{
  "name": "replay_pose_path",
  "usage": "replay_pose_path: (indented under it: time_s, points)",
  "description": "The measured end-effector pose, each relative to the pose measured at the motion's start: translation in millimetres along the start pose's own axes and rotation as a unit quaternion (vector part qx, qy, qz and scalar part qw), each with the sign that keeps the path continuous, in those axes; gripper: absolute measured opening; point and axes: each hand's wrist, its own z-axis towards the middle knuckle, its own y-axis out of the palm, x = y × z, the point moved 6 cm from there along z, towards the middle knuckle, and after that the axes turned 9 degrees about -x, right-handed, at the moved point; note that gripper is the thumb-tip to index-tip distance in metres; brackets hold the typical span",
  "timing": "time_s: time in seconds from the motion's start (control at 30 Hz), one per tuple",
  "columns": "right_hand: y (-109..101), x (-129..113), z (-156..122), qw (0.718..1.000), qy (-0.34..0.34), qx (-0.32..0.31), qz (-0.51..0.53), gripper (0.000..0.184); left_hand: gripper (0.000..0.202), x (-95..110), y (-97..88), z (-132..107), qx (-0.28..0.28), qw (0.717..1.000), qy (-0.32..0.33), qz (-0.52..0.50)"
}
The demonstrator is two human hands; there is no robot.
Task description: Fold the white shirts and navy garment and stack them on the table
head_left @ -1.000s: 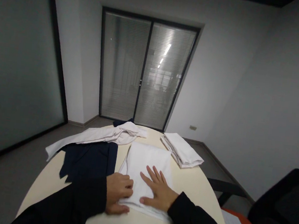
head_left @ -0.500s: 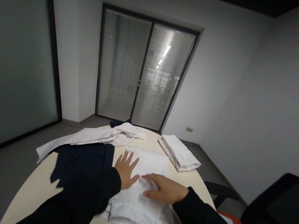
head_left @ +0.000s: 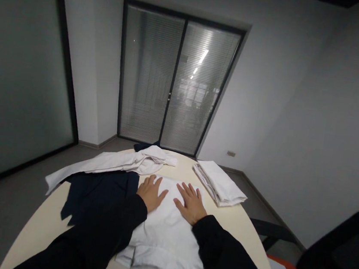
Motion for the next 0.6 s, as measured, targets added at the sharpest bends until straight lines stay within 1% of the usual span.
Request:
replay_pose_path:
  time_s: [0.03,0.07,0.13,0.17,0.27,0.37,0.43,0.47,0.53,0.57,0.6]
  points:
    - [-0.8,0.1,-0.6,1.0,0.0,-0.003,0.0,0.064,0.058,-8.1,-6.4,9.6,0.015,0.998,-0.039,-0.046]
    - [-1.9,-0.2,-1.2,1.0,-0.001,-0.008,0.002,0.065,0.055,-17.7,-9.6,19.3,0.017,0.991,-0.081,-0.102]
    - [-3.7,-1.3,-3.2,1.0,-0.003,-0.017,0.008,0.066,0.048,-33.0,-10.0,38.1,0.006,0.979,-0.123,-0.16]
    - [-3.9,-1.9,-4.8,1.0,-0.005,-0.022,0.012,0.067,0.043,-39.7,-8.4,45.9,0.004,0.975,-0.13,-0.181]
    - [-2.3,-4.0,-11.8,0.999,-0.021,-0.036,0.022,0.07,0.027,-55.4,1.5,60.8,0.013,0.964,-0.118,-0.238]
    - [-1.9,-5.7,-17.8,0.997,-0.048,-0.035,0.043,0.069,0.024,-65.3,16.3,64.8,0.019,0.946,-0.1,-0.308]
    - [-8.0,-2.6,-19.0,0.996,-0.052,0.01,0.067,0.062,0.028,-69.7,24.6,65.0,0.024,0.93,-0.095,-0.354]
    - [-13.4,2.2,-19.2,0.995,-0.038,0.051,0.077,0.056,0.029,-71.5,27.7,64.9,0.029,0.922,-0.093,-0.375]
    - [-26.2,19.6,-21.3,0.983,0.03,0.159,0.085,0.048,0.029,-74.9,32.3,64.8,0.043,0.905,-0.092,-0.412]
    - [-31.4,30.8,-23.5,0.971,0.075,0.209,0.085,0.047,0.029,-76.7,34.1,64.8,0.05,0.897,-0.092,-0.429]
    - [-34.5,42.6,-25.7,0.958,0.118,0.245,0.084,0.048,0.03,-78.4,35.7,64.9,0.055,0.889,-0.092,-0.445]
